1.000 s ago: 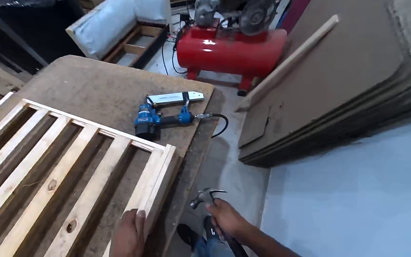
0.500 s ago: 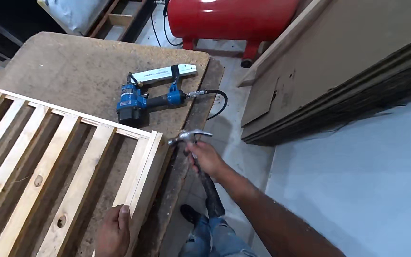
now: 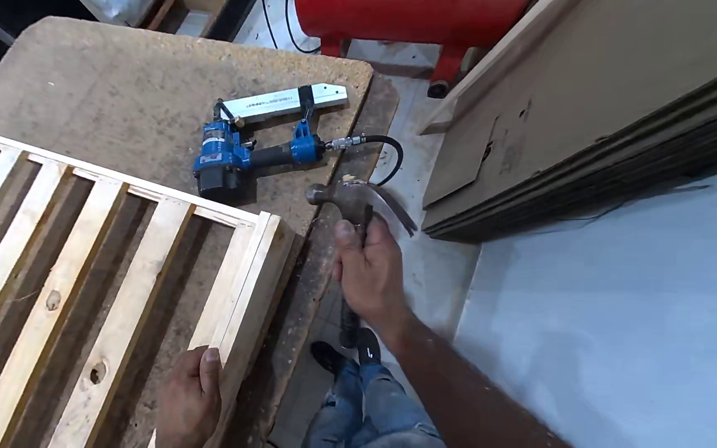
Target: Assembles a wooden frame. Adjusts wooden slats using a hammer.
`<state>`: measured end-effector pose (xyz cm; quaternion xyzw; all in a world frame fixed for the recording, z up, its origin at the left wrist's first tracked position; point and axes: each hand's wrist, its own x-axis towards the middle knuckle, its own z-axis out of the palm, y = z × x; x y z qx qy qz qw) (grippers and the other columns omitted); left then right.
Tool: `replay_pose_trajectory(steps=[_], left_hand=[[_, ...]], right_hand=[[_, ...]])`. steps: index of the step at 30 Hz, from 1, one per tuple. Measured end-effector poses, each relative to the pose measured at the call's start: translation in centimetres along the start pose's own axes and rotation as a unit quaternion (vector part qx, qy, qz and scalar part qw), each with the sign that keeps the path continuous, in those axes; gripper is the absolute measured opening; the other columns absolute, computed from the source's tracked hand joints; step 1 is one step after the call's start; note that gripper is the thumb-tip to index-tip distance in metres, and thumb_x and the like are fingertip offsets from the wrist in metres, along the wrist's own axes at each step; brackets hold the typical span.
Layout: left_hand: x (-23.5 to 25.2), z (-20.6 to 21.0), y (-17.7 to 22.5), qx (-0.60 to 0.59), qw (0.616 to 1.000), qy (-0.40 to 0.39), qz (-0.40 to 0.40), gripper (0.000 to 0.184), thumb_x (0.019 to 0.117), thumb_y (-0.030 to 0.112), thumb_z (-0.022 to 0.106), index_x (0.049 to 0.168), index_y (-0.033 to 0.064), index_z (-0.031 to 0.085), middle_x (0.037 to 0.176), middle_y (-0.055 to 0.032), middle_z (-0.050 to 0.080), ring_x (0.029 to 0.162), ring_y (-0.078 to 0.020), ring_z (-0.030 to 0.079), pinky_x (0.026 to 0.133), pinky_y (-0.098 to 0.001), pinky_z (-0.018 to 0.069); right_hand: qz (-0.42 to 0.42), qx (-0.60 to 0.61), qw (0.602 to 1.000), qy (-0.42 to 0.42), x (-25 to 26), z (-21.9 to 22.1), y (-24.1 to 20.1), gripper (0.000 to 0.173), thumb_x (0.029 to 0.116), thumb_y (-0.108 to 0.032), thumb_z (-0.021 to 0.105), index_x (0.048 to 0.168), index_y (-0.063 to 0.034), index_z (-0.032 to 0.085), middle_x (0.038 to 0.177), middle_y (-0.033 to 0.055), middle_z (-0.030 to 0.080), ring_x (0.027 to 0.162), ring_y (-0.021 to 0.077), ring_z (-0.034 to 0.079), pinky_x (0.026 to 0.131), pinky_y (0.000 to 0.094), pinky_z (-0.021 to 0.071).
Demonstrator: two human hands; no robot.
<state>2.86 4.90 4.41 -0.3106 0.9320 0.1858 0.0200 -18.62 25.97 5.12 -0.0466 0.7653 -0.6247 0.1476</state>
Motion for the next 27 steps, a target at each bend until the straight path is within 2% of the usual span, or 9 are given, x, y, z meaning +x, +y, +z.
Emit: replay_pose_trajectory(steps=[2,4,6,12,16,18,22,24,27], left_hand=[[-0.1,0.0,0.0,0.003,1.0,0.003,0.003,0.072,0.1055,0.057,0.023,0.096,0.003,0.07,0.084,-0.0145,0.068,0.078,-0.0279,0.068,0.07,-0.0508,0.0553],[-0.3,-0.1,0.3,0.004,1.0,0.002,0.002,0.073,0.1057,0.056,0.022,0.096,0.0018,0.07,0.086,-0.0158,0.069,0.08,-0.0293,0.068,0.072,-0.0516,0.0555],[0.1,-0.2,0.5,0.008,1.0,0.003,0.009,0.073,0.1056,0.055,0.022,0.095,0.0008,0.07,0.086,-0.0171,0.069,0.081,-0.0307,0.069,0.073,-0.0524,0.0555],[0.1,0.1,0.0,0.003,1.0,0.002,0.007,0.073,0.1053,0.057,0.023,0.093,0.0027,0.07,0.082,-0.0136,0.068,0.077,-0.027,0.067,0.07,-0.0502,0.055],[0.0,0.1,0.0,0.012,1.0,0.003,0.006,0.074,0.1051,0.058,0.022,0.095,0.0024,0.07,0.083,-0.0147,0.068,0.078,-0.0275,0.068,0.07,-0.0501,0.055],[0.2,0.3,0.0,0.01,1.0,0.008,0.014,0.074,0.1057,0.058,0.022,0.093,0.0023,0.069,0.079,-0.0139,0.066,0.073,-0.0264,0.066,0.066,-0.0487,0.0541],[0.1,0.3,0.0,0.011,1.0,0.005,0.015,0.074,0.1063,0.057,0.021,0.09,0.0033,0.069,0.075,-0.0113,0.064,0.069,-0.0233,0.065,0.064,-0.0466,0.0531],[0.1,0.3,0.1,0.013,1.0,0.004,0.011,0.075,0.1058,0.058,0.021,0.091,0.0029,0.069,0.077,-0.0121,0.065,0.071,-0.024,0.065,0.065,-0.0475,0.0535],[-0.2,0.2,0.3,0.016,1.0,0.007,0.007,0.074,0.1061,0.056,0.022,0.094,0.0003,0.069,0.08,-0.0148,0.066,0.074,-0.0275,0.066,0.067,-0.0492,0.0541]], right_hand=[[-0.02,-0.064,0.998,-0.015,-0.4,2.1,1.8,0.042,0.1077,-0.045,0.048,0.113,-0.0058,0.062,0.068,0.008,0.059,0.053,0.0216,0.059,0.049,0.0429,0.0539],[0.055,-0.194,0.961,-0.19,0.1,2.8,2.9,0.044,0.1075,-0.046,0.048,0.108,-0.0043,0.064,0.082,0.0128,0.063,0.072,0.0277,0.065,0.067,0.0501,0.0564],[0.088,-0.253,0.928,-0.259,0.6,2.7,3.1,0.046,0.1069,-0.05,0.047,0.112,-0.0075,0.064,0.088,0.0125,0.065,0.081,0.0286,0.068,0.073,0.0513,0.057],[-0.006,0.008,0.999,0.042,-0.8,2.0,0.6,0.041,0.1076,-0.048,0.046,0.125,-0.0126,0.056,0.066,0.0057,0.058,0.044,0.0193,0.056,0.038,0.0382,0.0517],[0.105,-0.13,0.983,-0.077,-0.8,4.4,3.3,0.044,0.1076,-0.046,0.048,0.117,-0.0035,0.058,0.08,0.0138,0.062,0.069,0.0287,0.064,0.064,0.0496,0.0559],[0.135,-0.161,0.973,-0.096,-0.6,2.7,2.8,0.048,0.1072,-0.049,0.047,0.117,-0.0037,0.058,0.08,0.0143,0.062,0.068,0.0299,0.064,0.062,0.0508,0.0553],[0.009,0.02,0.997,0.073,-1.6,1.4,1.2,0.039,0.1075,-0.047,0.048,0.12,-0.0119,0.057,0.064,0.0052,0.057,0.044,0.0192,0.055,0.038,0.0376,0.051],[-0.018,0.057,0.993,0.099,-1.6,3.6,2.3,0.037,0.108,-0.044,0.048,0.119,-0.0102,0.057,0.066,0.0052,0.058,0.047,0.0191,0.057,0.042,0.0388,0.0543],[0.109,-0.128,0.98,-0.103,-1.0,4.4,3.8,0.043,0.1073,-0.044,0.05,0.115,-0.0034,0.059,0.079,0.0137,0.062,0.067,0.0284,0.064,0.062,0.0488,0.0553]])
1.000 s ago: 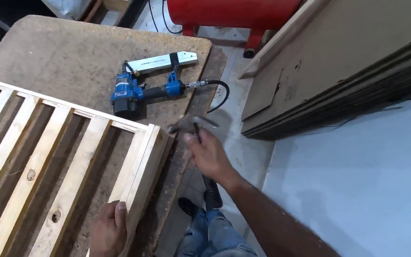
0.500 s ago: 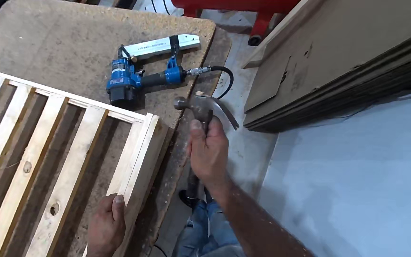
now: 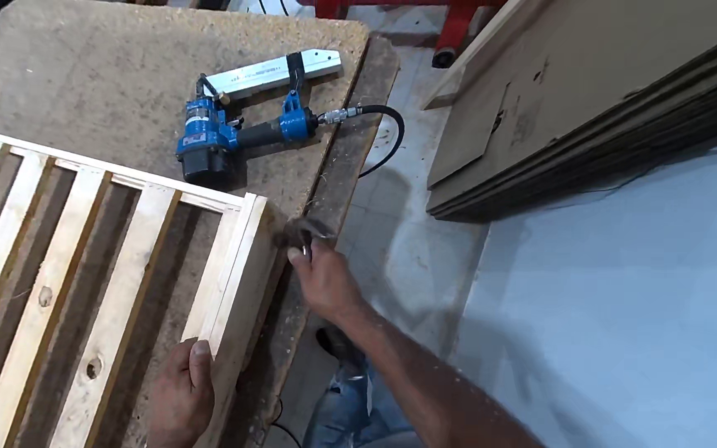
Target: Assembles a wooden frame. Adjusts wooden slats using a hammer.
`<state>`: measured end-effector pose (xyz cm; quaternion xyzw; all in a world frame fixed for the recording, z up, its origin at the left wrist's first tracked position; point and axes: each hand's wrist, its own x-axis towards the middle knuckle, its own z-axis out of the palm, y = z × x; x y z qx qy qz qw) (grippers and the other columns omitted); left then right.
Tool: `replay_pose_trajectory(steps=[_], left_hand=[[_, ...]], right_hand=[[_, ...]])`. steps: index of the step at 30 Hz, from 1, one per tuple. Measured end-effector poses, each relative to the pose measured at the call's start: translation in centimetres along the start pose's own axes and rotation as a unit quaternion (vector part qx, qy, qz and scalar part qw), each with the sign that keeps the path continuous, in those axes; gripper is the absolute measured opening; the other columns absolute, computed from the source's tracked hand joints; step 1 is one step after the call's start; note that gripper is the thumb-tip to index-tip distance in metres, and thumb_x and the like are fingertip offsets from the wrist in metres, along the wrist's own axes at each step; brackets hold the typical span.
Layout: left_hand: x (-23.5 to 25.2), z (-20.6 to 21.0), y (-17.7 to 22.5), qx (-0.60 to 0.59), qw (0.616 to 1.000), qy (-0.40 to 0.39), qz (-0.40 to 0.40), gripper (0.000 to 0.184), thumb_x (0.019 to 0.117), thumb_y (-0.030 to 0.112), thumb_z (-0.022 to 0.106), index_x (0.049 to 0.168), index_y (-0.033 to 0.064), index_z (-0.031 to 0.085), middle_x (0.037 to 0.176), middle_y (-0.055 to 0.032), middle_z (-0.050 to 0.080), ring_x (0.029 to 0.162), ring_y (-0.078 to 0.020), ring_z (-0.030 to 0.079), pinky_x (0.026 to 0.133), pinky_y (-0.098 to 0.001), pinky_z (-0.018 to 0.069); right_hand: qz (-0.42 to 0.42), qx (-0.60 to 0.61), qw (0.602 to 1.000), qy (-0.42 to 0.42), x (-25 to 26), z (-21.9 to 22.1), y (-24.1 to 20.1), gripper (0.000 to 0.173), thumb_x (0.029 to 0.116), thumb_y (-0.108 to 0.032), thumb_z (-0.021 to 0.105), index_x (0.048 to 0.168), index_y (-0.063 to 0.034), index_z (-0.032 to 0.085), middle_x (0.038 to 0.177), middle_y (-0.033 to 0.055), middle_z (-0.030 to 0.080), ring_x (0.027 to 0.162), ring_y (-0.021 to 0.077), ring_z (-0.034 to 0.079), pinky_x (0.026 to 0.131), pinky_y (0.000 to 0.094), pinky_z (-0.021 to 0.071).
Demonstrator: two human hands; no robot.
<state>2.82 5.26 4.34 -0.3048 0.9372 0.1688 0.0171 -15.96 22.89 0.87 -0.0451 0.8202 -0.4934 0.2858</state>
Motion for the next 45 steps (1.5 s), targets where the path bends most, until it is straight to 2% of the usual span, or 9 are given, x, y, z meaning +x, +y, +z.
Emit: replay_pose_trajectory(steps=[7,11,17,22,28,34,37,41,45], left_hand=[[0.3,0.0,-0.2,0.004,1.0,-0.007,0.005,0.075,0.1065,0.057,0.02,0.094,0.0018,0.069,0.079,-0.014,0.067,0.074,-0.0261,0.067,0.066,-0.0481,0.0541],[0.3,-0.1,-0.1,0.001,1.0,-0.004,0.005,0.076,0.106,0.059,0.02,0.095,0.0017,0.069,0.078,-0.0134,0.066,0.072,-0.0258,0.066,0.065,-0.0479,0.0539],[0.5,0.0,-0.4,-0.001,1.0,-0.016,-0.007,0.075,0.1054,0.06,0.021,0.096,0.0033,0.069,0.077,-0.0112,0.066,0.072,-0.0235,0.066,0.065,-0.0478,0.0538],[0.6,-0.4,0.0,-0.005,1.0,-0.014,0.001,0.074,0.1061,0.057,0.021,0.094,0.0007,0.067,0.077,-0.0128,0.063,0.071,-0.0251,0.064,0.065,-0.0478,0.0531],[0.5,-0.3,0.1,0.008,1.0,-0.013,-0.004,0.071,0.1069,0.053,0.022,0.094,-0.0008,0.067,0.074,-0.0126,0.062,0.069,-0.024,0.063,0.063,-0.0476,0.0524],[0.5,-0.2,-0.7,-0.001,1.0,-0.027,0.004,0.063,0.1086,0.041,0.028,0.099,-0.0091,0.066,0.075,-0.018,0.063,0.07,-0.0258,0.064,0.068,-0.0475,0.0546],[0.7,0.4,-1.4,-0.026,0.999,-0.023,0.015,0.059,0.1088,0.035,0.03,0.095,-0.0117,0.064,0.073,-0.0128,0.06,0.068,-0.0125,0.061,0.069,-0.0348,0.0541],[1.2,0.7,-1.2,-0.039,0.998,-0.022,0.033,0.055,0.1095,0.032,0.029,0.089,-0.0091,0.06,0.069,-0.0043,0.054,0.066,-0.0027,0.055,0.067,-0.0247,0.0498],[0.8,0.6,-1.0,-0.056,0.998,-0.012,0.022,0.049,0.1092,0.027,0.031,0.088,-0.008,0.059,0.069,-0.0007,0.051,0.065,0.0015,0.052,0.066,-0.0212,0.0483]], right_hand=[[-0.093,0.143,0.969,0.178,-1.4,-0.9,-0.9,0.04,0.1075,-0.047,0.048,0.12,-0.0104,0.058,0.064,0.006,0.057,0.045,0.0195,0.056,0.04,0.0394,0.0514],[0.004,-0.019,1.0,-0.025,0.5,-1.0,-0.1,0.044,0.1071,-0.047,0.049,0.11,-0.0046,0.06,0.078,0.0147,0.061,0.066,0.0305,0.063,0.057,0.051,0.0529],[-0.122,0.174,0.952,0.219,-0.1,-2.5,-2.2,0.036,0.1082,-0.041,0.049,0.121,-0.0085,0.058,0.066,0.0043,0.059,0.047,0.0175,0.058,0.041,0.0376,0.0538],[0.025,-0.018,0.998,-0.053,0.7,-0.1,0.9,0.045,0.1064,-0.048,0.05,0.112,-0.0052,0.062,0.082,0.0132,0.062,0.073,0.0285,0.065,0.067,0.05,0.0557],[-0.083,0.246,0.941,0.218,-0.3,-3.2,-2.3,0.038,0.1079,-0.048,0.046,0.117,-0.0121,0.057,0.058,0.0044,0.055,0.036,0.0193,0.049,0.031,0.036,0.0452],[0.093,-0.021,0.994,-0.062,1.0,0.4,0.6,0.047,0.1065,-0.049,0.048,0.119,-0.0067,0.061,0.091,0.0139,0.066,0.083,0.0296,0.069,0.075,0.0512,0.0573],[-0.001,0.112,0.983,0.148,-1.3,-1.6,0.2,0.038,0.1066,-0.043,0.052,0.118,-0.009,0.064,0.076,0.0071,0.062,0.059,0.0205,0.061,0.055,0.0429,0.0553],[-0.19,0.328,0.851,0.362,-0.5,-0.3,-1.4,0.023,0.1089,-0.032,0.05,0.11,-0.0099,0.056,0.066,-0.0007,0.056,0.046,0.0129,0.056,0.038,0.0326,0.0531],[-0.021,0.141,0.986,0.087,1.6,3.2,1.9,0.042,0.1066,-0.044,0.051,0.119,-0.0059,0.061,0.084,0.0134,0.064,0.073,0.0291,0.066,0.065,0.0527,0.056]])
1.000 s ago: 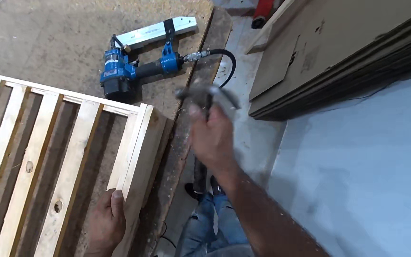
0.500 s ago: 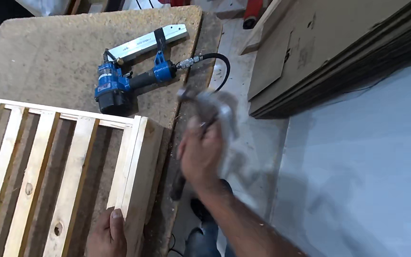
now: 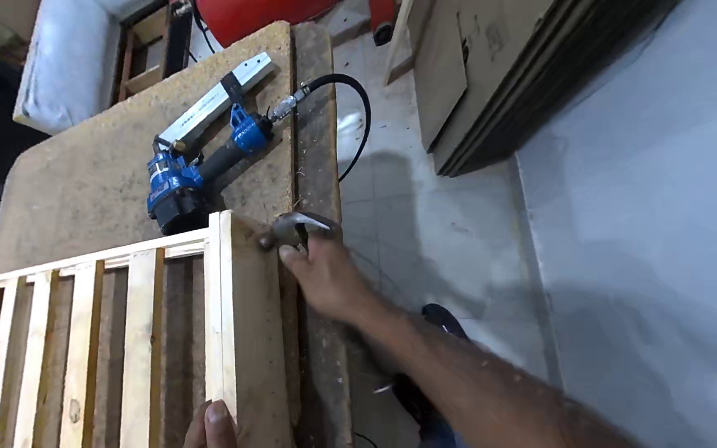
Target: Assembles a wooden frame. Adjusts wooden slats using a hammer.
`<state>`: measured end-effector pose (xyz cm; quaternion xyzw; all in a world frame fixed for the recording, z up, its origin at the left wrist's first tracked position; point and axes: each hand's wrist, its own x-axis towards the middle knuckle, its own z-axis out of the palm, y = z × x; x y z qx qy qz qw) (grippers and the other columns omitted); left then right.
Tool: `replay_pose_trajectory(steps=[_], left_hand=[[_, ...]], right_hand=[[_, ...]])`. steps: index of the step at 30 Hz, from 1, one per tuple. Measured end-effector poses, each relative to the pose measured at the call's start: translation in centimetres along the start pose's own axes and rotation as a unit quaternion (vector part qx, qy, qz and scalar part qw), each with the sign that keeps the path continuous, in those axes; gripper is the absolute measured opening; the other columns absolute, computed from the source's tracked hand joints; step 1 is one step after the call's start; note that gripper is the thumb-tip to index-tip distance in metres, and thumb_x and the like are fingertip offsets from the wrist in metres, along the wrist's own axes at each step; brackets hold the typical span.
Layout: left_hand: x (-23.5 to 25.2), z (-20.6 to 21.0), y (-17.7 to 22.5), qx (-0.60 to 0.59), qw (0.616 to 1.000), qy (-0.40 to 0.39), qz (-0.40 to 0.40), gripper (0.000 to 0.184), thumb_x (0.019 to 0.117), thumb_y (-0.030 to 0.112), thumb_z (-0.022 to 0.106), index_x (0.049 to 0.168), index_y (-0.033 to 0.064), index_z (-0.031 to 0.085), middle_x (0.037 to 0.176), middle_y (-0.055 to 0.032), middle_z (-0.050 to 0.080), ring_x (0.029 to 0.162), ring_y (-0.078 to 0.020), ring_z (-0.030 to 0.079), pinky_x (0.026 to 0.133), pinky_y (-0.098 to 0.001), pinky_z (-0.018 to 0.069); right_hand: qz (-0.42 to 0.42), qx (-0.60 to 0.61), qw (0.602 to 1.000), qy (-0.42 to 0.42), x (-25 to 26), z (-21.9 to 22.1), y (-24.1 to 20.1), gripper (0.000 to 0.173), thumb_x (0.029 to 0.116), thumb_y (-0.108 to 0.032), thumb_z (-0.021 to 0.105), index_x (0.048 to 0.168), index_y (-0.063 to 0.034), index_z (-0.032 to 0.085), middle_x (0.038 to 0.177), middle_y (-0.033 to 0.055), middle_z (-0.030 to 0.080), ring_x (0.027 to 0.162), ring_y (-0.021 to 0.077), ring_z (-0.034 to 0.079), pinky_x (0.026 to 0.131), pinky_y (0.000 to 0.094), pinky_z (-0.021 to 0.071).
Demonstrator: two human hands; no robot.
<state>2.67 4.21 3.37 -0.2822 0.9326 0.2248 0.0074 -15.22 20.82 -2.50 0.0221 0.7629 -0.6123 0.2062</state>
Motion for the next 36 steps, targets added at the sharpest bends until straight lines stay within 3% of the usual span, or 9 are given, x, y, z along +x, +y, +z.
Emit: replay_pose_trajectory(steps=[8,10,13,17,19,23,29,33,36], left_hand=[[-0.6,0.1,0.1,-0.014,1.0,0.015,-0.001,0.045,0.11,0.023,0.032,0.097,-0.0096,0.061,0.073,-0.0059,0.055,0.069,-0.0037,0.055,0.07,-0.0266,0.0495],[-0.9,0.0,0.1,-0.016,1.0,0.016,0.002,0.045,0.1104,0.023,0.032,0.096,-0.0078,0.06,0.072,-0.0038,0.054,0.068,-0.0019,0.055,0.068,-0.0246,0.0494],[-0.6,-0.1,0.0,-0.014,1.0,0.009,-0.003,0.045,0.1106,0.023,0.032,0.095,-0.0073,0.06,0.071,-0.0045,0.053,0.067,-0.0045,0.055,0.068,-0.0274,0.0494],[-0.8,-0.1,0.1,-0.006,1.0,0.015,-0.008,0.044,0.1104,0.024,0.033,0.096,-0.0066,0.061,0.071,-0.0037,0.052,0.066,-0.0043,0.053,0.067,-0.027,0.0483],[-0.9,-0.1,0.0,-0.003,1.0,0.017,-0.002,0.045,0.1104,0.024,0.032,0.097,-0.0072,0.061,0.072,-0.0062,0.055,0.068,-0.007,0.056,0.068,-0.0297,0.0496],[-0.9,-0.3,0.0,0.0,1.0,0.011,0.004,0.046,0.1108,0.024,0.031,0.097,-0.0076,0.061,0.074,-0.0088,0.056,0.071,-0.0107,0.058,0.071,-0.0334,0.0505],[-0.9,-0.2,-0.3,0.004,1.0,0.016,0.006,0.046,0.1106,0.025,0.032,0.095,-0.0067,0.062,0.073,-0.0074,0.055,0.07,-0.0097,0.056,0.069,-0.0323,0.0496],[-0.8,-0.5,-0.2,0.023,1.0,0.009,0.002,0.048,0.1111,0.027,0.031,0.099,-0.0081,0.062,0.075,-0.0121,0.057,0.072,-0.0167,0.059,0.071,-0.0388,0.0506],[-0.9,-0.5,0.0,0.026,1.0,0.01,-0.014,0.048,0.1112,0.03,0.032,0.102,-0.0058,0.062,0.074,-0.0117,0.056,0.07,-0.0183,0.058,0.068,-0.0412,0.0495]], right_hand=[[-0.129,0.098,0.941,0.296,-2.8,-2.4,-4.8,0.034,0.1079,-0.038,0.051,0.116,-0.0055,0.056,0.072,0.0075,0.059,0.051,0.0193,0.058,0.047,0.0371,0.0537],[-0.075,0.009,0.983,0.166,-1.8,0.8,-2.0,0.039,0.1071,-0.041,0.05,0.12,-0.0055,0.059,0.084,0.0098,0.064,0.072,0.0233,0.066,0.066,0.045,0.058],[0.008,-0.09,0.996,-0.026,-1.1,-1.0,-0.8,0.044,0.1057,-0.046,0.052,0.113,-0.0043,0.063,0.088,0.0138,0.065,0.079,0.0292,0.068,0.07,0.0533,0.0572],[-0.04,0.128,0.969,0.206,-2.6,-3.1,-3.8,0.036,0.1061,-0.043,0.054,0.108,-0.0077,0.057,0.065,0.0051,0.059,0.048,0.0187,0.06,0.046,0.0398,0.0569],[-0.087,0.14,0.951,0.262,-1.8,-0.7,-3.2,0.035,0.1062,-0.041,0.053,0.111,-0.0063,0.059,0.068,0.005,0.06,0.052,0.0185,0.062,0.049,0.0412,0.058],[-0.01,-0.105,0.994,-0.028,0.1,0.0,-0.2,0.046,0.1061,-0.046,0.051,0.107,-0.0014,0.064,0.086,0.0158,0.065,0.08,0.0318,0.067,0.071,0.0552,0.0562],[-0.034,0.208,0.947,0.243,-1.3,0.5,-3.2,0.038,0.1077,-0.043,0.048,0.109,-0.0067,0.058,0.064,0.0059,0.06,0.049,0.021,0.062,0.047,0.0427,0.0586],[0.129,0.173,0.976,0.003,-1.1,3.8,0.4,0.048,0.1082,-0.048,0.044,0.111,-0.0024,0.057,0.073,0.0103,0.062,0.055,0.022,0.064,0.053,0.041,0.058],[0.119,0.288,0.947,0.082,-1.0,2.1,-0.2,0.047,0.1091,-0.047,0.044,0.115,-0.0014,0.054,0.069,0.0095,0.06,0.048,0.0214,0.061,0.047,0.0387,0.0584]])
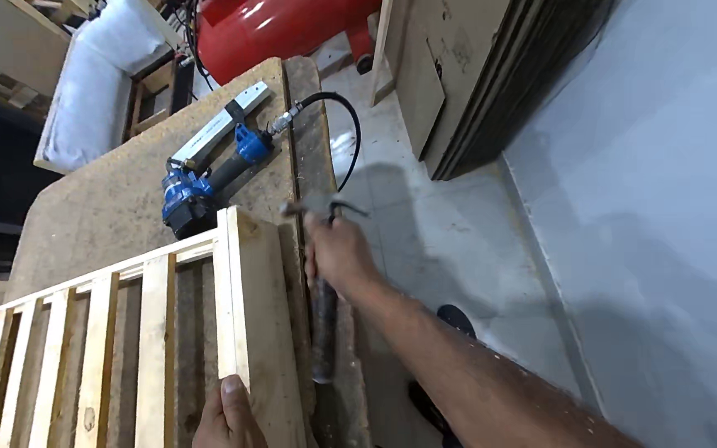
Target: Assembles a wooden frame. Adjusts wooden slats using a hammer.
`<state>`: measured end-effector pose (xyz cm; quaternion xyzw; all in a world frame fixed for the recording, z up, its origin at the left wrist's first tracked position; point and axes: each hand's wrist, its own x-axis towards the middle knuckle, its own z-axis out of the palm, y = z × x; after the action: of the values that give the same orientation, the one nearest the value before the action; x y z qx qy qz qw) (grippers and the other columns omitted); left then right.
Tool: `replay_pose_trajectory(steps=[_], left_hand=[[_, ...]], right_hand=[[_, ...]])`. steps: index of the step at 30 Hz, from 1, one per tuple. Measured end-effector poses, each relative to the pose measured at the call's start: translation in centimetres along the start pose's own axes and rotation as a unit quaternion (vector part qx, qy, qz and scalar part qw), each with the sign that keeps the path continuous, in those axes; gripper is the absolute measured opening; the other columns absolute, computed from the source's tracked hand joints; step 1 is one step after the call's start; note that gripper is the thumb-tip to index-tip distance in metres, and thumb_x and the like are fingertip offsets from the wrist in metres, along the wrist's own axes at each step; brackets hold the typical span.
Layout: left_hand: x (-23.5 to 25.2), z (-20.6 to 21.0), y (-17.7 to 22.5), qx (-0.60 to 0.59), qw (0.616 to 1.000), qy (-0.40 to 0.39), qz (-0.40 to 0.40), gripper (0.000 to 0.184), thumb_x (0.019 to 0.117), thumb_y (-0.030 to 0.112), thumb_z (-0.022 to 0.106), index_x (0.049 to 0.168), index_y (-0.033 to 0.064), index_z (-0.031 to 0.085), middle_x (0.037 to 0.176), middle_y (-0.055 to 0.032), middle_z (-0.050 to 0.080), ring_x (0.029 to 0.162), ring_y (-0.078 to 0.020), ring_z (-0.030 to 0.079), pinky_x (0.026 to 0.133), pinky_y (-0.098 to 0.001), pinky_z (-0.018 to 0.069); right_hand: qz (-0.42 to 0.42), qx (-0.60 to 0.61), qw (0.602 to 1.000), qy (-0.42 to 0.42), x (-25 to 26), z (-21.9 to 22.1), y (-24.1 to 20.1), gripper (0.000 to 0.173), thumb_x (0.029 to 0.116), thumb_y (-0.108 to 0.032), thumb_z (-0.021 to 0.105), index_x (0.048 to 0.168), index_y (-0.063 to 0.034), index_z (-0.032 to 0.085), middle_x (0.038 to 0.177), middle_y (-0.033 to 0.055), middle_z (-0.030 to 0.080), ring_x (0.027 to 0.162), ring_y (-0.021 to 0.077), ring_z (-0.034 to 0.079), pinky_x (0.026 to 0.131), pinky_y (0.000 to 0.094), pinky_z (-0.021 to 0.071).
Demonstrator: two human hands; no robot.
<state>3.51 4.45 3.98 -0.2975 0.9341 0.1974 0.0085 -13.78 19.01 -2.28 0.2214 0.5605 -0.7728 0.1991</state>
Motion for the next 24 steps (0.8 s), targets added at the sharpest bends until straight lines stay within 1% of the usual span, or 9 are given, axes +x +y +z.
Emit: replay_pose_trajectory(steps=[2,3,6,8,10,13,17,21,24], left_hand=[[0.1,-0.1,0.6,0.006,1.0,-0.006,-0.01,0.05,0.1118,0.035,0.031,0.108,-0.0024,0.063,0.075,-0.0112,0.059,0.07,-0.0204,0.06,0.067,-0.0437,0.0505],[0.2,-0.2,0.8,0.016,1.0,-0.01,-0.011,0.051,0.1117,0.037,0.029,0.111,-0.0001,0.064,0.078,-0.0103,0.061,0.073,-0.0204,0.062,0.068,-0.044,0.0522],[1.0,-0.2,0.8,0.023,0.999,-0.02,-0.009,0.052,0.1116,0.037,0.028,0.113,0.0027,0.067,0.085,-0.0082,0.066,0.081,-0.0186,0.066,0.075,-0.042,0.0541],[1.2,-0.1,0.5,0.018,1.0,-0.017,-0.006,0.051,0.1115,0.037,0.028,0.109,0.0038,0.067,0.083,-0.0066,0.065,0.079,-0.0175,0.065,0.073,-0.0411,0.0538],[1.1,-0.2,0.3,0.011,1.0,-0.021,-0.007,0.051,0.1114,0.038,0.028,0.111,0.0039,0.067,0.085,-0.0076,0.066,0.082,-0.0178,0.066,0.075,-0.0417,0.0545],[1.2,-0.2,0.5,-0.003,1.0,-0.022,-0.016,0.049,0.1118,0.036,0.029,0.112,0.0029,0.066,0.087,-0.0087,0.065,0.083,-0.0189,0.065,0.077,-0.0423,0.0531],[1.2,-0.1,-0.2,-0.014,0.999,-0.025,-0.026,0.052,0.1111,0.041,0.03,0.108,0.0052,0.067,0.085,-0.0074,0.065,0.082,-0.0191,0.065,0.076,-0.044,0.0525],[1.2,0.1,-0.3,-0.006,0.999,-0.021,-0.024,0.052,0.1111,0.043,0.03,0.105,0.0061,0.067,0.083,-0.0074,0.064,0.081,-0.0202,0.064,0.074,-0.0456,0.0519],[1.2,0.2,-0.3,-0.001,1.0,-0.018,-0.019,0.052,0.111,0.043,0.03,0.107,0.0061,0.068,0.083,-0.0069,0.065,0.081,-0.0192,0.065,0.075,-0.0447,0.0528]], right_hand=[[-0.047,0.054,0.995,0.068,0.0,1.4,-0.4,0.046,0.1104,-0.046,0.04,0.11,-0.0023,0.053,0.065,0.0079,0.06,0.047,0.0212,0.062,0.046,0.0396,0.0593],[-0.056,0.003,0.997,0.055,0.1,2.1,0.2,0.047,0.1104,-0.046,0.039,0.109,-0.0011,0.055,0.067,0.009,0.06,0.05,0.0229,0.063,0.049,0.0422,0.0595],[-0.012,-0.208,0.974,-0.09,-0.2,0.9,2.2,0.052,0.1086,-0.052,0.039,0.101,-0.0028,0.057,0.069,0.011,0.058,0.053,0.0248,0.062,0.051,0.0449,0.0565],[-0.026,-0.275,0.953,-0.123,-1.3,-1.8,2.7,0.053,0.1076,-0.054,0.041,0.105,-0.004,0.059,0.071,0.012,0.059,0.054,0.0263,0.062,0.052,0.0475,0.0568],[-0.021,-0.259,0.961,-0.091,-3.3,-3.4,4.0,0.05,0.1071,-0.053,0.043,0.112,-0.0064,0.059,0.072,0.0107,0.061,0.054,0.0251,0.063,0.052,0.0468,0.0581],[0.045,-0.183,0.979,-0.08,-6.6,-4.2,5.0,0.041,0.1098,-0.046,0.042,0.115,-0.0072,0.054,0.071,0.0086,0.06,0.051,0.0201,0.061,0.048,0.0361,0.0562],[0.082,-0.219,0.957,-0.173,-9.4,-4.7,6.2,0.038,0.1098,-0.044,0.043,0.109,-0.0083,0.057,0.071,0.0061,0.059,0.054,0.0165,0.06,0.054,0.0326,0.055],[0.075,-0.199,0.945,-0.248,-9.7,-4.4,5.0,0.041,0.1103,-0.045,0.041,0.102,-0.0078,0.057,0.068,0.0043,0.057,0.052,0.0131,0.057,0.051,0.0278,0.0506],[0.045,-0.127,0.969,-0.206,-7.8,-4.6,2.9,0.046,0.1102,-0.048,0.039,0.117,-0.0066,0.059,0.071,0.006,0.059,0.049,0.0156,0.056,0.046,0.0309,0.0526]])
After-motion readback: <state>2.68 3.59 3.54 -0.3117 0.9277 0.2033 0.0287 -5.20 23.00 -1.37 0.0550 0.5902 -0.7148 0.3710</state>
